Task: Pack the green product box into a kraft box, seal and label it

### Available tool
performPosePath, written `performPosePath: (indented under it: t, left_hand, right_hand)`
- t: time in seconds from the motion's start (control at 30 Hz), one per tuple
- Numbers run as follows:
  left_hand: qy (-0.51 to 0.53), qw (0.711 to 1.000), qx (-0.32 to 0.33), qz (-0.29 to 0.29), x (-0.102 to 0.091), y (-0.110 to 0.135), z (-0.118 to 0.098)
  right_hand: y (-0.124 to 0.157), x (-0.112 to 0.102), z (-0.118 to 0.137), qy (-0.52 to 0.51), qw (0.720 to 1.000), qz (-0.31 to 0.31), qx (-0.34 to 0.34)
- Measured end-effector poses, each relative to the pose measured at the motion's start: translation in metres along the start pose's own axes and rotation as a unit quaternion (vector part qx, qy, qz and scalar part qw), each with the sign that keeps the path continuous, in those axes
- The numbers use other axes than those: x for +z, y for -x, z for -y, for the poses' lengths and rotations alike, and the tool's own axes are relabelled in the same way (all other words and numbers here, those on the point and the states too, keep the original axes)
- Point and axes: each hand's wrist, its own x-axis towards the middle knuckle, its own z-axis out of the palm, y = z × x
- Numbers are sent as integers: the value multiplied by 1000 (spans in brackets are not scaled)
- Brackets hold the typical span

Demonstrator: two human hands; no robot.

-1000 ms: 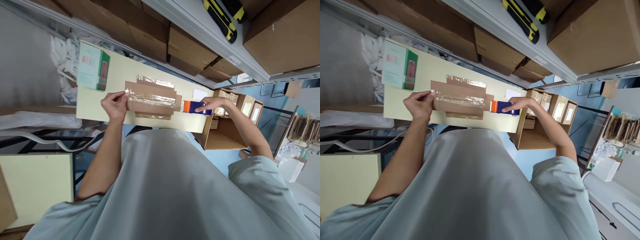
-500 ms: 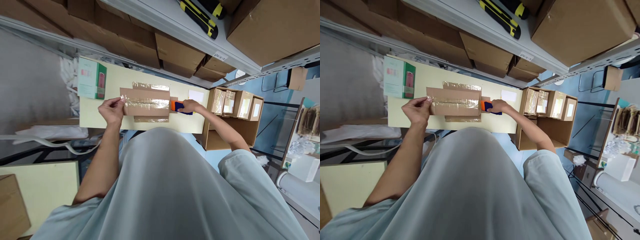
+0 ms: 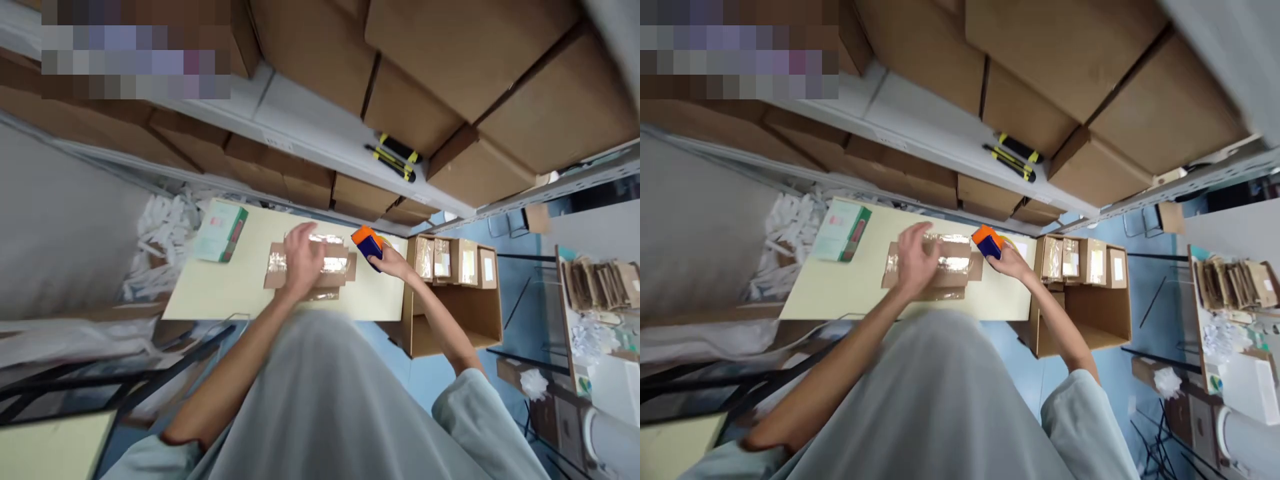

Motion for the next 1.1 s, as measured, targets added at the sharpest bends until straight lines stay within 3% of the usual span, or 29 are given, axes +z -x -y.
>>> performPosePath:
  t: [0.1,0.17,0.3,0.43,0.57,0.7,0.8,0.9,1.0,1.1]
  left_hand:
    - [28,992,126,4,5,-29,-51]
    - [38,984,174,-21,1,-53,-68]
    - [31,976,206,-58,-13,-109,-76]
    - [14,982,182,-50,-27,-146,-80]
    - [14,982,180,-56,-46,-143,-70]
    - [21,987,139,-75,-63,-115,-29]
    - [23,995,71,-65,-66,-85,17]
    - [18,999,-15,-41,-66,-39,68]
    - [5,993,-120,-20,-69,17,112]
    - [-9,978,-208,15,-72,63,135]
  right_hand:
    - [-11,-36,37,-1,995,-54,-80]
    - [-22,-63,67,25,990,-80,-112]
    - [-61,-115,139,140,965,-149,-162]
    - [-110,-153,207,262,945,-148,-127]
    - [-147,-165,241,298,940,-130,-99]
    - [-164,-162,244,315,938,-126,-76]
    - [-159,-147,232,315,931,-170,-76]
    - [-133,-105,201,287,905,-291,-115]
    - [-86,-26,149,217,903,-358,-103]
    - [-31,69,100,124,943,-306,-33]
